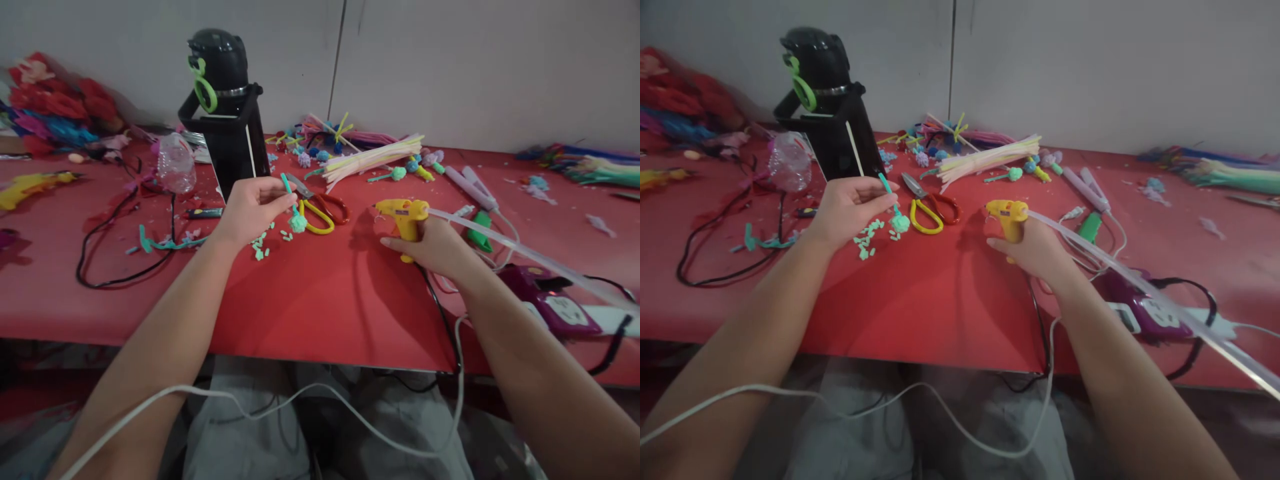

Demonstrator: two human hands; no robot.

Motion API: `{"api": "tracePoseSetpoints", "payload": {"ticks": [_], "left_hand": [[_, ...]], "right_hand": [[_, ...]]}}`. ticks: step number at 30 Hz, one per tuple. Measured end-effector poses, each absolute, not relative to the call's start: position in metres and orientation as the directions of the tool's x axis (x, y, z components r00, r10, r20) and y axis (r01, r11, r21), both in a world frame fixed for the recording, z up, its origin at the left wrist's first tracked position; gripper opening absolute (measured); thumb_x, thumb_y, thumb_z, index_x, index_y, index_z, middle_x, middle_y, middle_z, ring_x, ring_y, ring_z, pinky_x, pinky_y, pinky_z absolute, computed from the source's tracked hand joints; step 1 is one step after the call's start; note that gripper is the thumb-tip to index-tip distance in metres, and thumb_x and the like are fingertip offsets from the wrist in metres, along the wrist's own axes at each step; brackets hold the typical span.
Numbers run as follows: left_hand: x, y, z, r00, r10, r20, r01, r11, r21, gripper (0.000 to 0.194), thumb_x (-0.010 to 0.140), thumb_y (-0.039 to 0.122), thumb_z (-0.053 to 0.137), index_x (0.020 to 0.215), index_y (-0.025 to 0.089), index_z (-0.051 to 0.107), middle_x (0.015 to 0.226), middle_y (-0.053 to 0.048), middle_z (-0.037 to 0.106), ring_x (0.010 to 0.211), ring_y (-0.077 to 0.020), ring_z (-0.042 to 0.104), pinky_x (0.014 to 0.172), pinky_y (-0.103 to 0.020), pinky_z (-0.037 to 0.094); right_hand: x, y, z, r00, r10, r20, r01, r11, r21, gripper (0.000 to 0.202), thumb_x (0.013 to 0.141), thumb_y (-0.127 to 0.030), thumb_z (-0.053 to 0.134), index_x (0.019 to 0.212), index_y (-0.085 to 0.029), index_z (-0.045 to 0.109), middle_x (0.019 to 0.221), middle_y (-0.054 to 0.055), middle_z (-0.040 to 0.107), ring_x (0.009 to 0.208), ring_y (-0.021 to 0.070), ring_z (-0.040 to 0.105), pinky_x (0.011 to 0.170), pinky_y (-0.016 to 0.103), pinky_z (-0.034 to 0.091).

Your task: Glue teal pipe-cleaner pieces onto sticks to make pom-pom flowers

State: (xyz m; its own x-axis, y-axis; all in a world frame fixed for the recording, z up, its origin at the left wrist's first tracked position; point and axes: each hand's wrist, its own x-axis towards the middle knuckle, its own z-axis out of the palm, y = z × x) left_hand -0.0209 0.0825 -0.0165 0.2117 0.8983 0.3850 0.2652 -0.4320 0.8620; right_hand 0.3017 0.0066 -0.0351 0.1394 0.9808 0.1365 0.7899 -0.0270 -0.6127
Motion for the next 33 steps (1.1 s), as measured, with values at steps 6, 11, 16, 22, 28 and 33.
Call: {"api": "tracePoseSetpoints", "payload": {"ticks": [6,11,16,22,28,33], "left_hand": [[-0.025,0.087,-0.018,0.182,0.895,0.406,0.255,-0.442,0.860,0.023,0.078,0.033,0.082,0.093,0.016,0.077,0.089,-0.007,0.078,0.077,-0.0205,0.075,0.078,-0.035,0.064],[-0.025,0.088,-0.015,0.144,0.902,0.407,0.253,-0.432,0.866,0.018,0.079,0.029,0.082,0.088,0.015,0.074,0.085,-0.007,0.077,0.075,-0.0196,0.074,0.076,-0.035,0.064],[-0.025,0.090,-0.015,0.153,0.901,0.405,0.257,-0.432,0.864,0.017,0.078,0.028,0.081,0.087,0.016,0.073,0.086,-0.006,0.077,0.077,-0.0194,0.074,0.077,-0.034,0.064],[-0.031,0.094,-0.017,0.093,0.893,0.441,0.277,-0.449,0.850,0.014,0.079,0.030,0.079,0.084,0.018,0.072,0.079,-0.003,0.074,0.075,-0.0176,0.072,0.073,-0.030,0.062],[-0.032,0.095,-0.014,0.059,0.893,0.446,0.273,-0.444,0.853,0.008,0.079,0.023,0.076,0.082,0.018,0.070,0.075,-0.002,0.071,0.073,-0.0164,0.070,0.073,-0.031,0.062],[-0.035,0.096,-0.015,0.076,0.898,0.433,0.286,-0.436,0.854,0.012,0.081,0.027,0.077,0.082,0.019,0.069,0.077,-0.002,0.071,0.074,-0.0169,0.070,0.073,-0.031,0.062]], "right_hand": [[0.309,-0.015,-0.029,0.131,0.971,0.199,0.899,-0.032,-0.436,0.046,0.080,-0.061,0.076,0.062,-0.028,0.050,0.057,0.003,0.058,0.047,0.0194,0.049,0.048,0.035,0.031],[0.302,-0.052,-0.018,0.123,0.951,0.284,0.937,-0.016,-0.350,0.048,0.087,-0.065,0.066,0.060,-0.028,0.050,0.054,0.003,0.055,0.048,0.0207,0.048,0.048,0.036,0.031],[0.232,-0.042,-0.006,-0.432,0.892,0.131,0.668,0.414,-0.618,0.019,0.099,-0.039,0.059,0.094,-0.024,0.071,0.091,0.003,0.074,0.075,0.0187,0.065,0.067,0.033,0.048],[0.139,0.010,-0.023,-0.564,0.815,0.133,0.655,0.540,-0.529,0.024,0.103,-0.020,0.051,0.118,-0.018,0.070,0.119,0.011,0.070,0.106,0.0241,0.066,0.087,0.034,0.048],[0.119,0.023,-0.034,-0.563,0.816,0.131,0.654,0.537,-0.533,0.018,0.099,-0.018,0.058,0.110,-0.020,0.072,0.121,0.008,0.067,0.100,0.0217,0.066,0.078,0.030,0.045],[0.120,0.020,-0.036,-0.581,0.805,0.123,0.675,0.561,-0.480,0.014,0.102,-0.017,0.052,0.105,-0.015,0.066,0.117,0.012,0.066,0.094,0.0215,0.064,0.074,0.031,0.044]]}}
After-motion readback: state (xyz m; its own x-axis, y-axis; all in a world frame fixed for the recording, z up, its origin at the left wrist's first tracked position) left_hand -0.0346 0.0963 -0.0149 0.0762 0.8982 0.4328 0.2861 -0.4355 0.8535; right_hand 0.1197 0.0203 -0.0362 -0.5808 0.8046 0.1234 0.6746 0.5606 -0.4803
